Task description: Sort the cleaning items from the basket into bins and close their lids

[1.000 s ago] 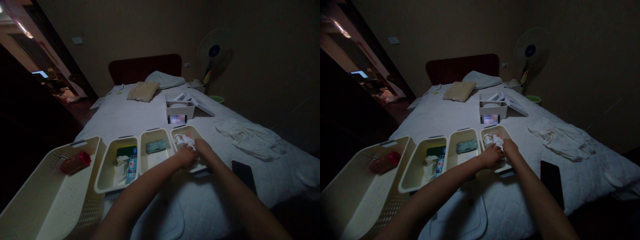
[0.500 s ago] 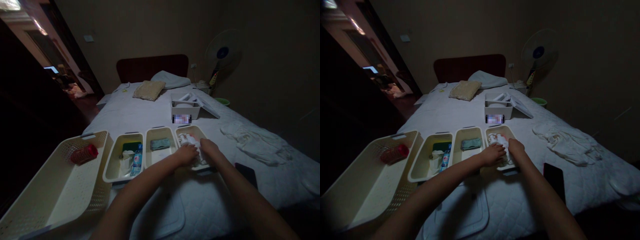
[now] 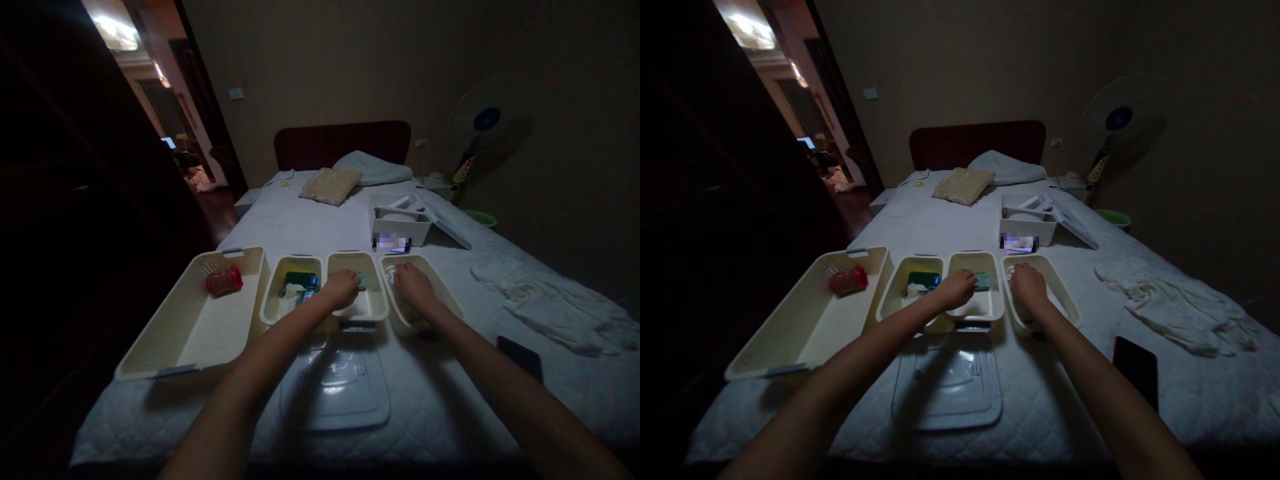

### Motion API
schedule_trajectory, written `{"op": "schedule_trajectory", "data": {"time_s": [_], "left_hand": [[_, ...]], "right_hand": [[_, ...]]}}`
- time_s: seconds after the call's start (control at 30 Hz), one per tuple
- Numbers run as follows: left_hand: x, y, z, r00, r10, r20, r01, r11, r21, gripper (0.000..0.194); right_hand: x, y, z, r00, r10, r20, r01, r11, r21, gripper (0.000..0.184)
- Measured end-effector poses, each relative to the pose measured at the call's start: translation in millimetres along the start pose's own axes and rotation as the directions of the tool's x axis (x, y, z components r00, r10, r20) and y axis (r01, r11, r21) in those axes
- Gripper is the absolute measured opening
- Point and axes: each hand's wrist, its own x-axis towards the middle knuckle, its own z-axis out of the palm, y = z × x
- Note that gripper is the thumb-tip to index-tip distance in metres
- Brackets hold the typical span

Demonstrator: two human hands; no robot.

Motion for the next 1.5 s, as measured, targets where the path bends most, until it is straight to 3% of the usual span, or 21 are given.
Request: {"op": "schedule_trajectory", "data": {"time_s": [0.13,0.3,0.43,0.53,0.63,0.73,1.0,1.13,1.33,1.5], "left_hand": [[-47,-29,-15.4,0.987,-0.162,0.017,0.162,0.987,0.0,0.023],[-115,-57,-30.1,0.941,-0.337,0.032,0.335,0.941,0.045,0.024],[-172,-82,-37.1,0.884,-0.456,0.103,0.448,0.889,0.093,0.026],[-213,-102,-40.1,0.817,-0.567,0.105,0.555,0.823,0.123,0.027],[-249,-120,-37.7,0.766,-0.637,0.089,0.626,0.77,0.12,0.027],[-275,-136,-28.8,0.729,-0.678,0.096,0.666,0.735,0.126,0.028],[-304,-164,-0.1,0.667,-0.73,0.148,0.726,0.682,0.09,0.029],[-311,-175,5.1,0.675,-0.717,0.176,0.717,0.693,0.075,0.027],[-312,-197,10.1,0.646,-0.736,0.202,0.734,0.672,0.098,0.026],[-302,-216,16.2,0.675,-0.716,0.179,0.723,0.69,0.033,0.028]], "right_hand": [[-3,-59,-13,0.984,-0.176,0.006,0.176,0.983,0.045,0.031],[-16,-140,-28,0.93,-0.366,0.041,0.36,0.927,0.111,0.029],[-28,-205,-36,0.894,-0.446,0.044,0.436,0.888,0.145,0.031],[-36,-247,-40,0.842,-0.539,0.014,0.532,0.835,0.141,0.03],[-43,-283,-42,0.787,-0.616,-0.02,0.613,0.779,0.133,0.028],[-45,-312,-38,0.762,-0.647,-0.035,0.644,0.751,0.144,0.027],[-36,-364,-12,0.728,-0.686,-0.004,0.681,0.721,0.128,0.024],[-26,-379,0,0.707,-0.706,-0.025,0.705,0.702,0.103,0.026],[-11,-396,14,0.699,-0.715,0.025,0.71,0.698,0.096,0.027],[-7,-400,18,0.708,-0.701,0.082,0.695,0.713,0.09,0.026]]}}
